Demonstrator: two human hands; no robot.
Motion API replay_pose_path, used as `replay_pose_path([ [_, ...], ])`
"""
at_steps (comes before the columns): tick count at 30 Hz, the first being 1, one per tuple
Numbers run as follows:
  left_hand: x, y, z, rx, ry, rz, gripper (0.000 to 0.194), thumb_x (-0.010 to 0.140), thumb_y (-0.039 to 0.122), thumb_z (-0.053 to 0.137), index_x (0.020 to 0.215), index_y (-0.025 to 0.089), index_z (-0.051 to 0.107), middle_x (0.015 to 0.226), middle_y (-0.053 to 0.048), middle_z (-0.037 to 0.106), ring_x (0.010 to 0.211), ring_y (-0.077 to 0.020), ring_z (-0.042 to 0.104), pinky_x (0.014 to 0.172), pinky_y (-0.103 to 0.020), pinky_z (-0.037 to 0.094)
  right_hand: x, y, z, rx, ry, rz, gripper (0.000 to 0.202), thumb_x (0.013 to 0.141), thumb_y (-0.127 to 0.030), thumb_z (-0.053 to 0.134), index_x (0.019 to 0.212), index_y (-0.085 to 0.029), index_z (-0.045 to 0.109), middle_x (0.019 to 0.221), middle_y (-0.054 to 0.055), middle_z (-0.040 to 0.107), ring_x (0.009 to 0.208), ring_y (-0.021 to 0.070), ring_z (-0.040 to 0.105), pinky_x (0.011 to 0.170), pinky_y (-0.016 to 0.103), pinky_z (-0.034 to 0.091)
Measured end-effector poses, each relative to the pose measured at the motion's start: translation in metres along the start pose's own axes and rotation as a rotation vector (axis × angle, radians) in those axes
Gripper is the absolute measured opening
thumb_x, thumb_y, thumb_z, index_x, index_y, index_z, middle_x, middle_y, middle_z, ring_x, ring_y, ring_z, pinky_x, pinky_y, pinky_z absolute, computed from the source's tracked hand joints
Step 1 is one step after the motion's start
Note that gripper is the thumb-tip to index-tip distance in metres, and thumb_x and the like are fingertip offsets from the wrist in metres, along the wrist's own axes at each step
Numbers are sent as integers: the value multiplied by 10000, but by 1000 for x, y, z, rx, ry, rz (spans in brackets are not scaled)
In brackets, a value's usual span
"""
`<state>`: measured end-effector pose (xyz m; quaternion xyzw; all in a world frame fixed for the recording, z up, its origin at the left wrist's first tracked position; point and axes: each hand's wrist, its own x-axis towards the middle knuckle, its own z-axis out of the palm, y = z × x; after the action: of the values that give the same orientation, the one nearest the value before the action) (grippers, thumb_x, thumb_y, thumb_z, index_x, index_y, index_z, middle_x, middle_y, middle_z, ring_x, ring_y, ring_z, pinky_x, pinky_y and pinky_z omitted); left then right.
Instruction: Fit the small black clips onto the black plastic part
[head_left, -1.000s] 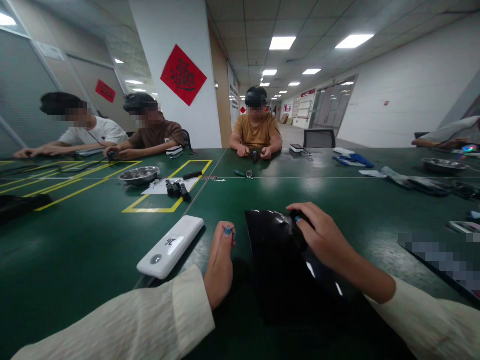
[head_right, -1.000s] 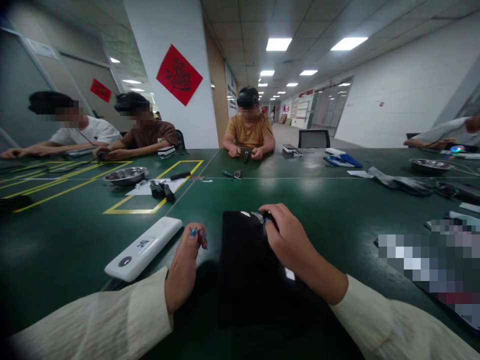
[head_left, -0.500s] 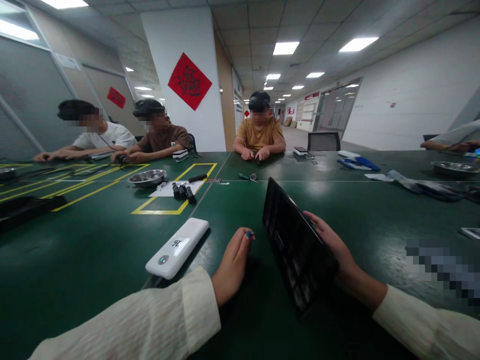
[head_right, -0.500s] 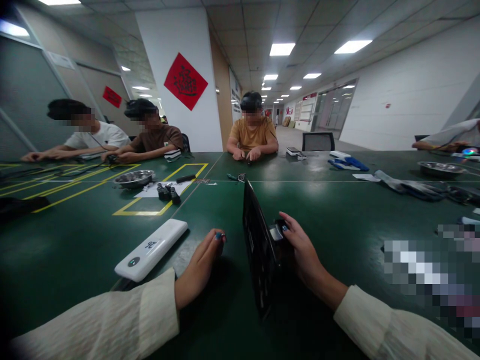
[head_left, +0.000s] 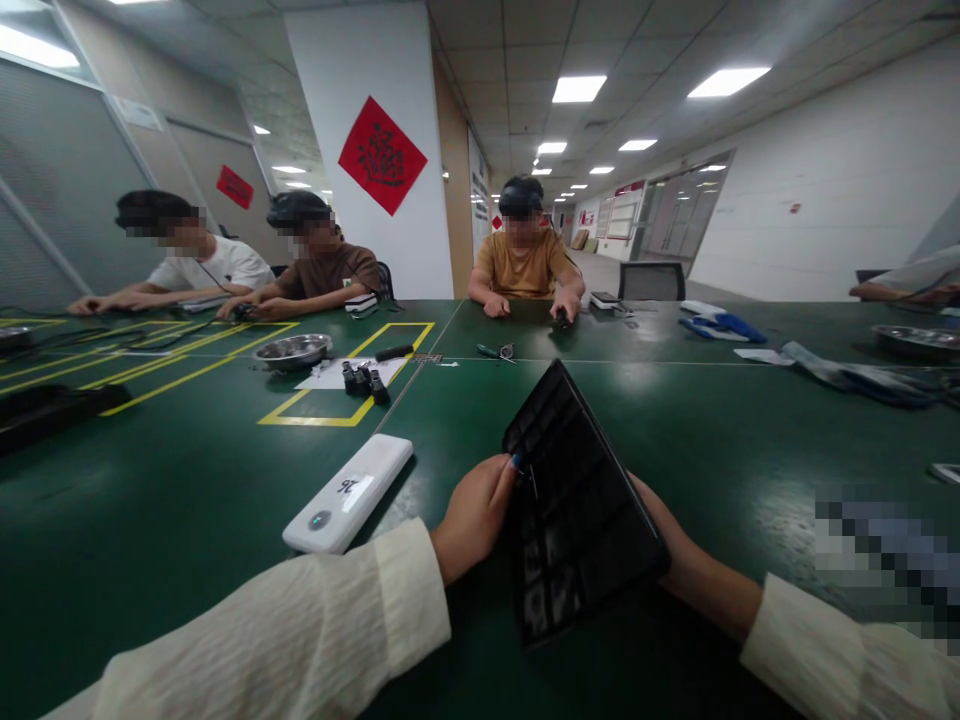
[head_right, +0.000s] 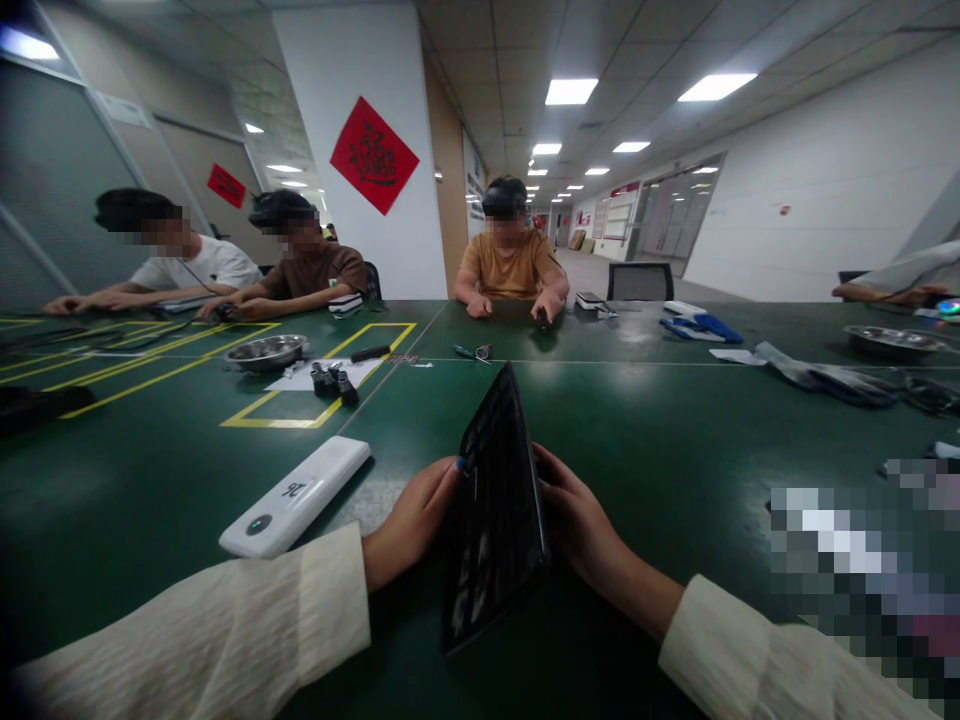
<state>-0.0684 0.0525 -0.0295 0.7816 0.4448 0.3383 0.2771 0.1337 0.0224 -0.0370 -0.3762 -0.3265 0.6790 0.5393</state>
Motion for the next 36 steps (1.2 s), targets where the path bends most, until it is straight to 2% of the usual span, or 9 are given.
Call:
replay_pose_path([
  [4,-2,4,1,99,1,50,409,931,393,193,808,167,511,823,-78,584,807,-218,546,760,-343,446,-4,-2,1,-36,-11,-28,552,595,-317,729,1128,-271,593,1046,23,657,894,224,620,734,330,495],
  [12,-4,8,-1,200,-24,84,406,931,380,194,753,179,498,775,-69,578,773,-213,543,750,-345,434,-7,-1,0,-71,-51,-60,565,649,-328,713,1183,-264,541,1215,42,571,1045,243,569,835,367,478],
  [20,-3,8,-1,51,-87,1,514,931,450,209,648,162,527,672,-52,588,631,-184,544,599,-280,421,-6,2,-3,-47,-59,-59,566,666,-296,697,1208,-273,536,1172,40,601,1063,254,562,871,401,459],
  [26,-5,10,-1,39,-49,2,500,934,429,196,699,155,542,729,-76,605,713,-209,560,686,-314,437,-6,3,-3,-29,-80,-62,515,667,-293,708,1160,-284,561,1166,20,608,1055,231,571,923,390,428],
  [31,-6,11,-1,86,-12,55,419,934,382,195,819,155,528,856,-94,591,839,-227,540,801,-362,424,-8,1,-1,-46,-39,-61,503,654,-288,714,1138,-275,575,1172,24,602,1080,231,554,956,394,403],
  [36,-8,9,0,122,21,63,315,917,355,241,807,176,475,837,-77,547,821,-222,512,800,-385,432,-6,3,-3,-62,-58,-76,478,680,-277,687,1142,-274,568,1201,23,581,1096,228,543,957,392,404],
])
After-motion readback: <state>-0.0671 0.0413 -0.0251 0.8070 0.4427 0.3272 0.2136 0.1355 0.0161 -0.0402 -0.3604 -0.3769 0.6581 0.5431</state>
